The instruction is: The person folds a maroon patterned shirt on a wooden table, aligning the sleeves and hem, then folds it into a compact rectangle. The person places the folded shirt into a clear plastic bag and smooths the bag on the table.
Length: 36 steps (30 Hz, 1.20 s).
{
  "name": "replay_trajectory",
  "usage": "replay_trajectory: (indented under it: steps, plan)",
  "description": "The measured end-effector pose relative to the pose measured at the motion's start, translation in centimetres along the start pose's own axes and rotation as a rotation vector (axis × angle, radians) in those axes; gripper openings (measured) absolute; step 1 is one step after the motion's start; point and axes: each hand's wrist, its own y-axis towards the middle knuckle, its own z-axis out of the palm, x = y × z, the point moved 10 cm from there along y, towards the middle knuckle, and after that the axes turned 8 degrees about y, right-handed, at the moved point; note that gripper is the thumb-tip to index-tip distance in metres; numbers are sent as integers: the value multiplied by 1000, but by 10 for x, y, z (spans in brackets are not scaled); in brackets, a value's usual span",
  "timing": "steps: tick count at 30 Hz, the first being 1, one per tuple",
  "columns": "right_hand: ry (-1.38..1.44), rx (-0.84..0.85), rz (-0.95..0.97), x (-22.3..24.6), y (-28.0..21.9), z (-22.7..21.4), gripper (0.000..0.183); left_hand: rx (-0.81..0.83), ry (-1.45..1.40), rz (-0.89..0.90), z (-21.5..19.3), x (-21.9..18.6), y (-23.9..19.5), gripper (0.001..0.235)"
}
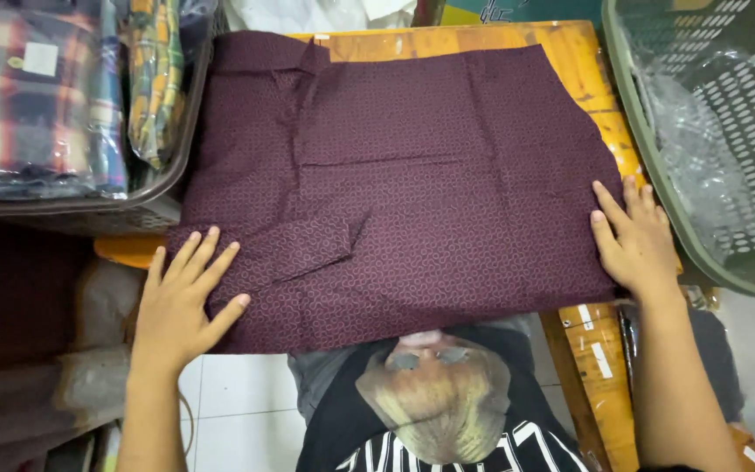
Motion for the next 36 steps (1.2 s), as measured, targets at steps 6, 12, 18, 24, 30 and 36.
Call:
replay_trajectory:
  steps: [6, 12, 18, 24, 30, 36]
  plan:
    - [-327, -170, -40, -9, 2, -17, 48, -124, 53, 110, -5, -51, 21, 64]
    - [-6, -126, -368, 62, 15, -13, 44, -61, 63, 139, 7, -74, 31, 63]
    - [15, 227, -287, 20, 54, 32, 52, -35, 50, 118, 15, -96, 34, 72]
    - [-1, 234, -217, 4, 59, 22, 52, 3, -15, 75, 23, -112, 45, 78]
    - [-68, 60, -479, 25, 96, 4, 35, 57, -138, 20, -7, -67, 120, 52]
    - [-284, 140, -367, 56, 205, 18, 47, -27, 233, -54, 53, 15, 244, 28]
